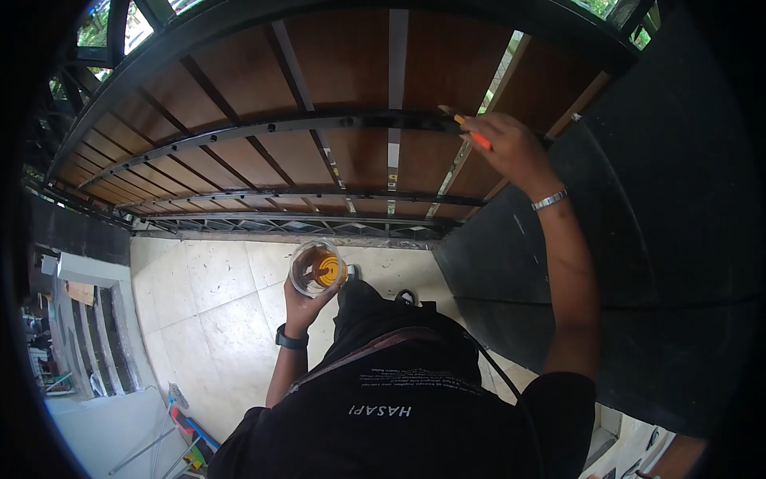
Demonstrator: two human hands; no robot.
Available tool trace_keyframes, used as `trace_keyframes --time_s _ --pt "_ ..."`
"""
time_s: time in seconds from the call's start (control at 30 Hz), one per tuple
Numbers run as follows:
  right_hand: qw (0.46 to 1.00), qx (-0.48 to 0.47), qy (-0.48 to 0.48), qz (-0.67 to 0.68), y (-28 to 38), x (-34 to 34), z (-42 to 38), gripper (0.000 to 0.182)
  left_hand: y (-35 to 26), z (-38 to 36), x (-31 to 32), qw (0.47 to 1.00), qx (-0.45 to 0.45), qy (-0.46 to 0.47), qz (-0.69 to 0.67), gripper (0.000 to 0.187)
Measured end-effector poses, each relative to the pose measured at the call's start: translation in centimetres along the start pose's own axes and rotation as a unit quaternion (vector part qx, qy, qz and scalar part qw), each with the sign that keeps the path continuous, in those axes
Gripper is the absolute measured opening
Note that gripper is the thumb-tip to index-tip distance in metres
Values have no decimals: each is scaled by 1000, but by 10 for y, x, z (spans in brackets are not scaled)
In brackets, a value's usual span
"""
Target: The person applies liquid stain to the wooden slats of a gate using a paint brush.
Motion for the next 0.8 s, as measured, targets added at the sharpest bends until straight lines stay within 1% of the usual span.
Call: trace_keyframes --time_s 0.07,0.1,0.17,0.2,0.27,0.33,0.4,0.53,0.6,0.63,0.7,0.73,0.8 --pt "998 59 23 17 -12 -2 0 24 -4 0 1 1000 -9 -7 -6 82" --pt "998 60 24 18 -14 -7 -1 24 -3 -1 1 1000 -11 -8 -6 82" --pt "997 59 -51 28 -14 -25 3 22 1 1 0 1000 1 -5 4 83" --pt "997 45 -60 20 -10 -33 4 23 0 1 0 1000 -1 -5 4 83" --pt "998 46 -43 30 -3 -33 0 24 -3 3 3 1000 -26 -7 -3 80" --pt "998 49 -31 37 -3 -26 -5 24 -2 4 5 1000 -16 -1 -2 80" --pt "998 56 24 -1 -11 -8 -12 25 -4 8 7 1000 -2 7 0 80" --pt "997 80 2 22 -19 -24 -7 25 -9 11 8 1000 -1 12 -5 80" --pt "996 71 -49 27 -16 -38 -6 24 -9 12 8 1000 1 11 -3 80" --pt "996 71 -48 27 -13 -38 -7 24 -9 12 8 1000 -6 13 -9 80" --pt "994 72 -23 76 -6 -34 -7 23 -8 12 9 1000 -11 15 -15 81" --pt "994 73 -27 75 -8 -26 -9 23 -6 11 10 1000 -6 14 -10 81" --pt "994 75 7 75 -16 -5 -14 22 -7 12 10 1000 2 21 -3 81"
Point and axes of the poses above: each hand's wrist, its own z-axis towards the middle knuckle, its own x-axis out of the palm, y = z × x, the point moved 1 cm from there along z, towards the middle knuckle, and after that the axes turned 7 degrees about -y, right-handed, at the moved point
